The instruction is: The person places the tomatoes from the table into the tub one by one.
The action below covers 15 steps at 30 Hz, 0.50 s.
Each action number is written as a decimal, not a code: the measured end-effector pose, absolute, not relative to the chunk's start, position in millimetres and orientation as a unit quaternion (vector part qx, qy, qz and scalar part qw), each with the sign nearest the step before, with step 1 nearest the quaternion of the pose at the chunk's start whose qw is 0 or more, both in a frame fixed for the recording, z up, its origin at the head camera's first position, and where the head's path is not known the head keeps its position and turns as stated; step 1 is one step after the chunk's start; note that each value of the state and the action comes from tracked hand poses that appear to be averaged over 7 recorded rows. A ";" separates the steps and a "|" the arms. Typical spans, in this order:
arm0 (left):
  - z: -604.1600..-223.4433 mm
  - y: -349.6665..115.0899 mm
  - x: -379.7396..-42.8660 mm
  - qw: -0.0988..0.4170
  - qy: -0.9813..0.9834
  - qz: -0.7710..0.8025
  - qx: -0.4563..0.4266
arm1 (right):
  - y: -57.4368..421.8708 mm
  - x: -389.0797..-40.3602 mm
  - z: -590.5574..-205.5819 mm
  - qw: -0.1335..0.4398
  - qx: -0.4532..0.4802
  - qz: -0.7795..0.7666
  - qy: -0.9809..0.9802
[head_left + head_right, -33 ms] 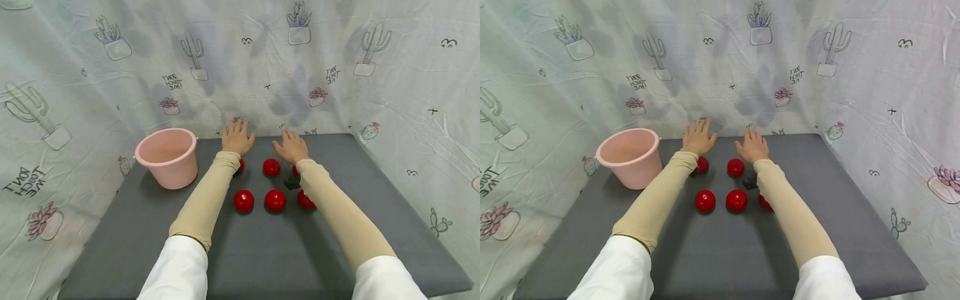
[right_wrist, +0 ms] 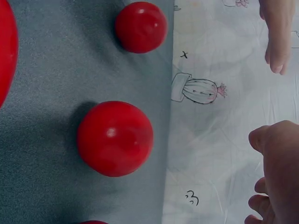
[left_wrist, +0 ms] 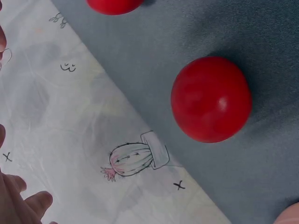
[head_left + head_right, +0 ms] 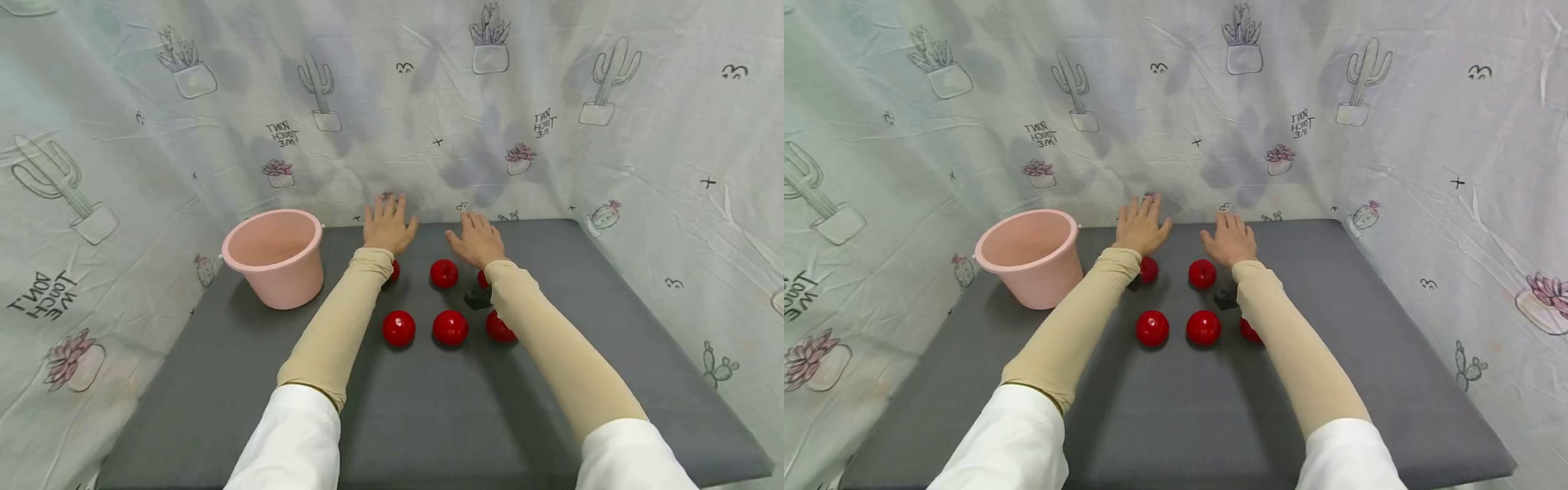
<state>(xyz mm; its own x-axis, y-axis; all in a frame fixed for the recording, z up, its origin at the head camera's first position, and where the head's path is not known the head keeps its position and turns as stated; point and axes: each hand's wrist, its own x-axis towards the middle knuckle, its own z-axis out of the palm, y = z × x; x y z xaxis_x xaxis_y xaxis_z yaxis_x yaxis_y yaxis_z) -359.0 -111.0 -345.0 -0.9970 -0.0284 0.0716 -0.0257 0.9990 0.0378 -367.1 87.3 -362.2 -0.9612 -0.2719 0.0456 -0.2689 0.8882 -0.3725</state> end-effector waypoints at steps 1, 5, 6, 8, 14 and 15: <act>-344.6 -108.7 -361.0 0.035 -0.999 -0.016 0.012 | 89.6 -368.4 -361.6 0.004 -0.137 -0.191 0.972; -340.1 -96.9 -364.5 0.038 -0.999 -0.020 -0.007 | 105.4 -371.6 -361.7 0.000 -0.131 -0.195 0.972; -338.0 -93.6 -363.8 0.045 -0.999 -0.025 -0.017 | 112.3 -370.2 -361.9 0.000 -0.131 -0.200 0.971; -331.6 -89.8 -357.5 0.068 -0.996 -0.052 -0.039 | 131.9 -363.2 -365.7 -0.012 -0.130 -0.218 0.967; -309.2 -136.9 -317.2 0.185 -0.969 -0.146 -0.078 | 247.0 -280.8 -396.5 -0.084 -0.089 -0.319 0.940; -309.0 -154.4 -311.3 0.199 -0.964 -0.163 -0.068 | 269.7 -260.2 -405.0 -0.089 -0.063 -0.335 0.936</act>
<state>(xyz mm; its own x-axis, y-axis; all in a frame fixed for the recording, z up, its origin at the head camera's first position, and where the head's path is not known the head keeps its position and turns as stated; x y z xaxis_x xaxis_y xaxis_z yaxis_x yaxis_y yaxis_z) -311.3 -154.4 -309.0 -0.9117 0.0654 0.4056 0.1952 0.9376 0.2878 -260.2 269.7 -405.0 -0.9762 -0.0593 0.2085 -0.1780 0.7682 -0.6150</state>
